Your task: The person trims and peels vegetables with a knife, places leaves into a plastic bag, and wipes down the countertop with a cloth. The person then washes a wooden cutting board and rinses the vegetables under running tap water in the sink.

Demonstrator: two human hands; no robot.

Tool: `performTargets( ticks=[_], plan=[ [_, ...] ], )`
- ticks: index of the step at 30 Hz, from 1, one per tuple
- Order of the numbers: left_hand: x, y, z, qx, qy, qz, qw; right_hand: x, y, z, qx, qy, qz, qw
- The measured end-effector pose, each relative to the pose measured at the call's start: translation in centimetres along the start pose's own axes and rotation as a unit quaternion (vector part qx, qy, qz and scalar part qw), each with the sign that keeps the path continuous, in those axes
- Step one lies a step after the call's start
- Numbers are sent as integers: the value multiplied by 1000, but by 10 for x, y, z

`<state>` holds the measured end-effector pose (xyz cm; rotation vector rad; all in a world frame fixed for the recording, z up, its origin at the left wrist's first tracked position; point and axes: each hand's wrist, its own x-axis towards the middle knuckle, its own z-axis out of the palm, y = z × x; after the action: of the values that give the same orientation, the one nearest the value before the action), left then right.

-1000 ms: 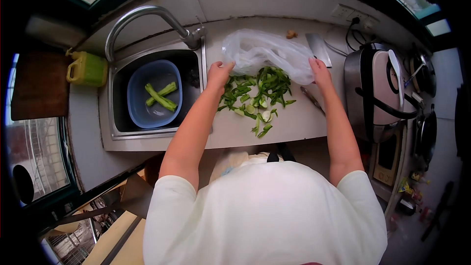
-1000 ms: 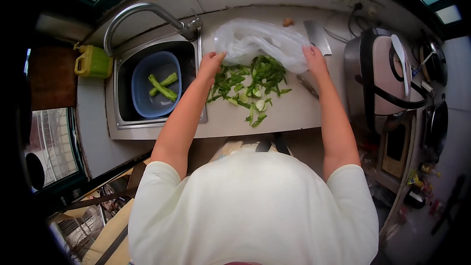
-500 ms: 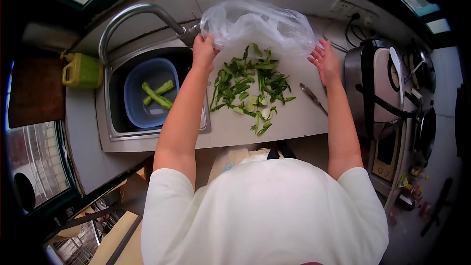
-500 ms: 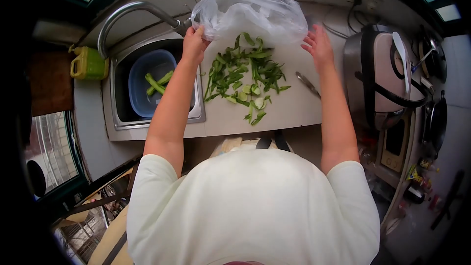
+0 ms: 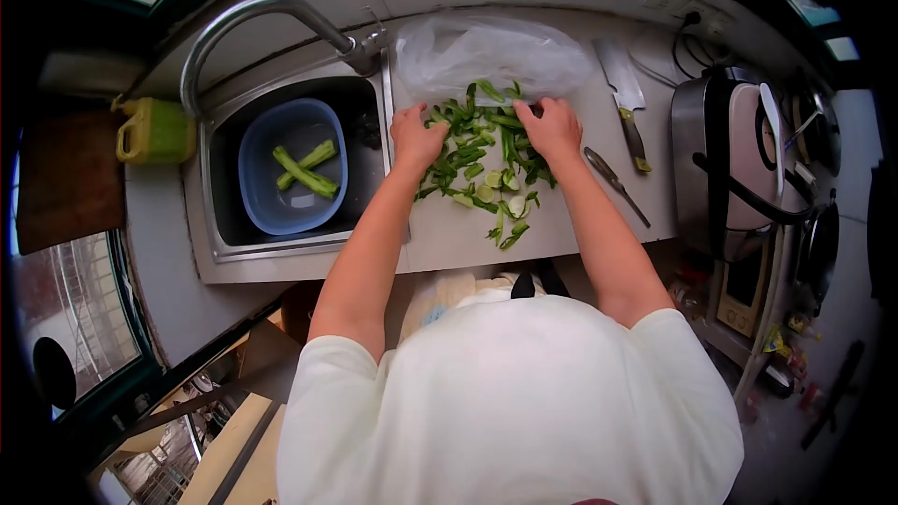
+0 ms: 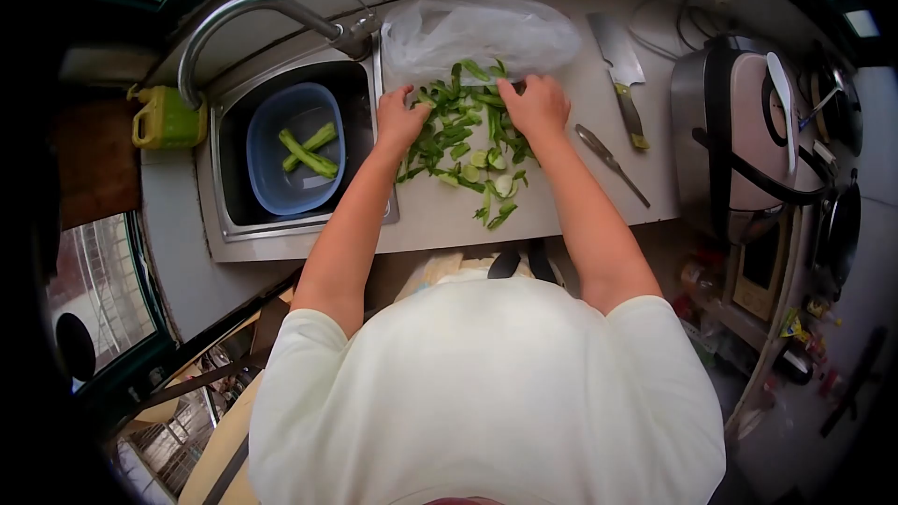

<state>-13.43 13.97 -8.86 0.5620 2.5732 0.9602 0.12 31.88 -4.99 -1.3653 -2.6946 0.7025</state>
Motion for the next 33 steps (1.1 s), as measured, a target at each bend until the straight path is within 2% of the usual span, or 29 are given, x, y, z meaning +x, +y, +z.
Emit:
performTargets(
  ticks=[3, 5, 7, 8, 9, 11, 12, 14, 15, 17, 18, 20, 21, 22, 25, 26, 27, 29, 31, 32, 33],
  plan=[
    [-5, 16, 12, -19, -10, 12, 1000, 5, -5, 40, 33, 76, 42, 996],
    [-14, 27, 15, -34, -57, 28, 997, 2, -3, 45, 58, 64, 20, 996],
    [-24, 25, 25, -70, -61, 116, 989, -7, 5, 41, 98, 34, -23, 994],
    [-31, 22, 28, -102, -92, 128, 982, -14, 9, 39, 93, -3, -50, 994],
    [-38, 22, 27, -133, -122, 142, 973, -22, 14, 37, 87, -2, -127, 988],
    [-50, 23, 15, -108, -164, 176, 965, -42, 27, 34, 73, -1, -277, 958],
    [-54, 20, 11, -93, -166, 204, 960, -50, 31, 26, 33, -16, -305, 952],
    [-57, 13, -7, -14, -175, 246, 953, -59, 34, 1, 58, -2, -279, 959],
    [-62, 18, -23, 30, -152, 223, 962, -60, 37, -9, 71, 6, -265, 962],
    [-76, 27, -54, 118, -105, 177, 971, -58, 48, -22, 17, -50, -229, 972],
    [-72, 19, -57, 134, -169, 154, 964, -60, 47, -30, 7, -81, -206, 975],
    [-78, 11, -48, 148, -181, 164, 958, -61, 52, -30, -47, -174, -175, 968],
    [-80, 7, -43, 156, -185, 169, 955, -62, 46, -28, -46, -187, -176, 965],
    [-84, 7, -32, 134, -171, 187, 958, -65, 34, -25, -46, -199, -178, 963],
    [-83, 9, 5, 73, -141, 163, 974, -76, 5, -8, -42, -200, -204, 957],
    [-85, 15, 10, 16, -144, 158, 977, -78, -5, -3, -44, -202, -208, 956],
    [-83, 25, 11, -53, -190, 105, 975, -80, -13, 1, -45, -204, -213, 954],
    [-71, 20, 30, -207, -309, 23, 928, -78, -11, 15, -5, -164, -227, 960],
    [-72, 28, 27, -190, -299, 51, 934, -71, -11, 19, 32, -144, -236, 961],
    [-73, 31, 26, -181, -294, 65, 936, -71, -8, 16, 109, -144, -203, 962],
    [-75, 33, 29, -196, -241, 97, 946, -68, -4, 20, 151, -138, -204, 957]
  ],
)
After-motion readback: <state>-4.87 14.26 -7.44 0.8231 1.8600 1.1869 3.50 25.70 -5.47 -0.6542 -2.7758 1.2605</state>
